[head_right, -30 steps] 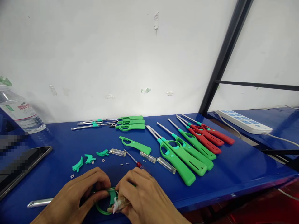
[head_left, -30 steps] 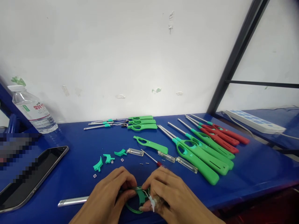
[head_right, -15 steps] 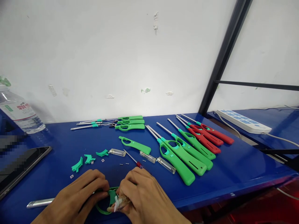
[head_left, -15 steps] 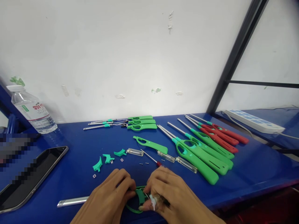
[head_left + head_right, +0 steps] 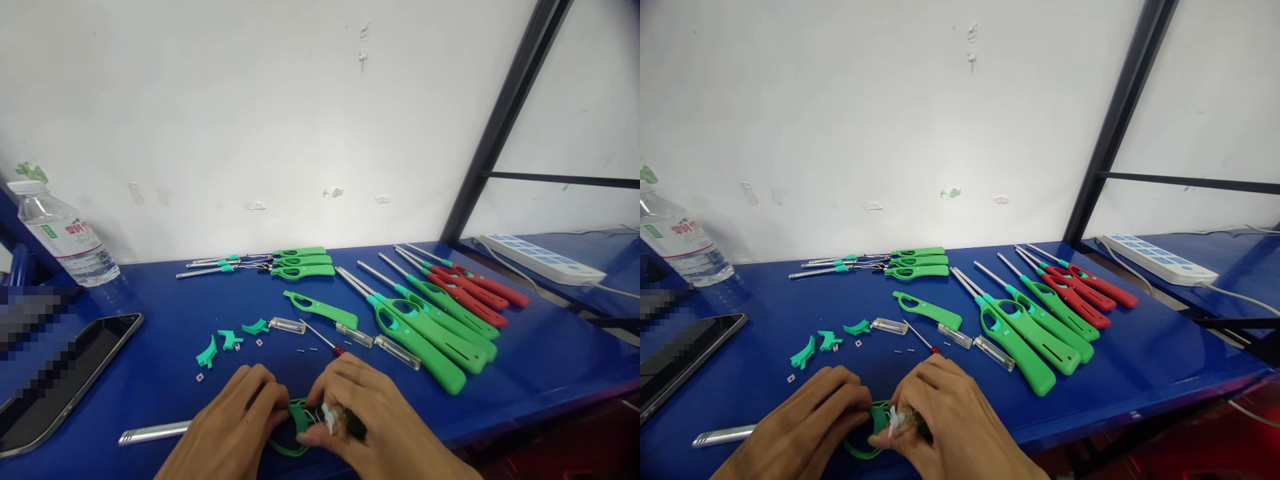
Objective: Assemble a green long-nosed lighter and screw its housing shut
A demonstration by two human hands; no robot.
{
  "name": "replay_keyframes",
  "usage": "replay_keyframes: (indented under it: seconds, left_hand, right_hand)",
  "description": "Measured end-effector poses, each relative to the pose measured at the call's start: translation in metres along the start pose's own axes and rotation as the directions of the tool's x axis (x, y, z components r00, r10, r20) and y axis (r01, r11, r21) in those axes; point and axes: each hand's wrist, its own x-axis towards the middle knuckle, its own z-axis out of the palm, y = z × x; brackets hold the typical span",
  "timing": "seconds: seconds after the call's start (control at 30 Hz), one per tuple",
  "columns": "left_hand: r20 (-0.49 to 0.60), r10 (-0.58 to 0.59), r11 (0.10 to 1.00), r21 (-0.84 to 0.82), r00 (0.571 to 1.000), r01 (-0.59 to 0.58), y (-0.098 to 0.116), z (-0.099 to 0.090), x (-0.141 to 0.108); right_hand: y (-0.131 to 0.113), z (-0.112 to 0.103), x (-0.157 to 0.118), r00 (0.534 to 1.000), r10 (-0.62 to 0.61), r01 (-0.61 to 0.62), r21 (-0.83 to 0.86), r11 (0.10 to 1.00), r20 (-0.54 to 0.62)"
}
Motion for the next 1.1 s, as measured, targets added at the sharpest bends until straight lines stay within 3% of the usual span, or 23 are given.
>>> replay_keyframes:
  seconds: [0.07,0.17,0.43,0.63,1.1]
  left_hand:
    - [0.035,0.013,0.998,-0.062,0.999,-0.011,0.000,0.002,0.001]
    - [0.057,-0.057,0.988,-0.140,0.997,0.065,0.000,0.004,0.000]
    - [0.020,-0.197,0.933,-0.302,0.980,0.193,0.002,0.004,0.003]
    - [0.047,-0.225,0.927,-0.298,0.973,0.229,0.004,0.000,0.004]
    - [0.055,-0.214,0.933,-0.284,0.975,0.220,0.005,-0.003,0.006]
  right_hand:
    - [-0.002,-0.002,0.000,0.997,0.076,-0.075,0.025,0.997,-0.031]
    - [-0.002,-0.004,-0.001,0.989,0.138,-0.138,0.013,0.990,-0.059]
    - [0.006,-0.003,-0.002,0.996,0.081,-0.079,0.037,0.996,-0.044]
    - [0.009,-0.001,0.000,0.994,0.076,-0.069,0.083,0.994,-0.080]
    - [0.006,0.000,-0.001,0.999,-0.012,0.011,-0.039,0.999,-0.039]
